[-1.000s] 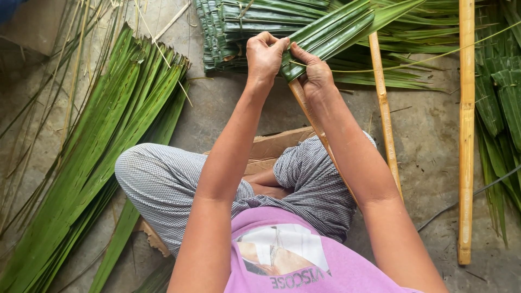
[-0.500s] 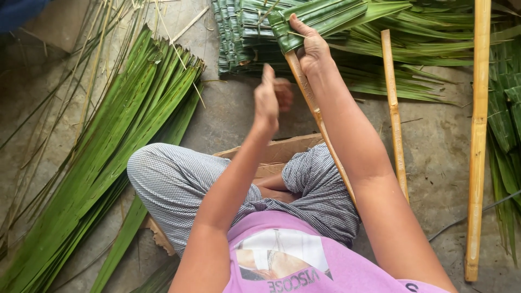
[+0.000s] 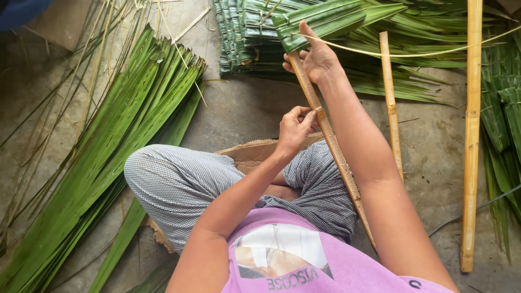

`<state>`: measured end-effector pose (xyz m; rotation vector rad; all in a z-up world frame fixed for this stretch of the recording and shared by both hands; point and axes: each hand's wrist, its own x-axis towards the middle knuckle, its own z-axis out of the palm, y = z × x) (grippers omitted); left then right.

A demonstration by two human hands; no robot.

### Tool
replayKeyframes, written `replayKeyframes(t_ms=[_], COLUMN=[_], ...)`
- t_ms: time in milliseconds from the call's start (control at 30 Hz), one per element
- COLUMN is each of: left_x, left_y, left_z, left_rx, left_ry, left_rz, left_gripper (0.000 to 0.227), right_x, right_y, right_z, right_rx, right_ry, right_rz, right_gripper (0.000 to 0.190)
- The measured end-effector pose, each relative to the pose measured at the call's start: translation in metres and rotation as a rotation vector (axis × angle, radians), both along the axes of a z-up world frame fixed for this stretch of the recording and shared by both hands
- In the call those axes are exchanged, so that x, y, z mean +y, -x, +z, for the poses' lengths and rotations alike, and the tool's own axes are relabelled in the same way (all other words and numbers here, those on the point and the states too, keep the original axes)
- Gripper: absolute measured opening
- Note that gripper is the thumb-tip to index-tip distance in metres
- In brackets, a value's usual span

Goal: The person weaves palm leaves onto bamboo poles, securing them with thin strips by hand to create roofing panels.

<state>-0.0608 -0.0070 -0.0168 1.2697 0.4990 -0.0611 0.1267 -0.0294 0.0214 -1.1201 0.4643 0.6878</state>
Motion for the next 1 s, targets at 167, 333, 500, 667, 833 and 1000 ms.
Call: replayKeyframes(t_ms=[167,333,500,667,833,1000], left_x=[0.018,0.109,0.258,0.403,0.444,0.390], left_y=[0.002,0.010,0.023,0.037,0.054,0.036], left_z=[0.002,-0.005,-0.016,-0.123,-0.166,-0.108], left_rx=[0.046,0.039,0.008,0.190,0.423,0.536], left_ry=[-0.008,-0.175,-0.824,-1.255,-1.234,-1.253], left_rz=[-0.035,-0.180,-0.172,0.056,0.018,-0.242], left_gripper=[0.021,0.024,0.022,0.019,0.019,0.054], right_x=[-0.046,-0.124,-0.185,-0.202,-0.214,-0.213], right_y=[0.016,0.044,0.083,0.072,0.055,0.057], right_z=[-0.007,-0.018,-0.072,-0.123,-0.157,-0.158], right_rx=[0.029,-0.056,-0.032,0.013,0.051,-0.001], right_ry=[0.050,0.072,-0.130,-0.116,0.045,0.151], right_rz=[0.193,0.237,0.051,-0.061,-0.090,-0.075], right_gripper=[0.107,0.094,0.065,0.054,0.044,0.041])
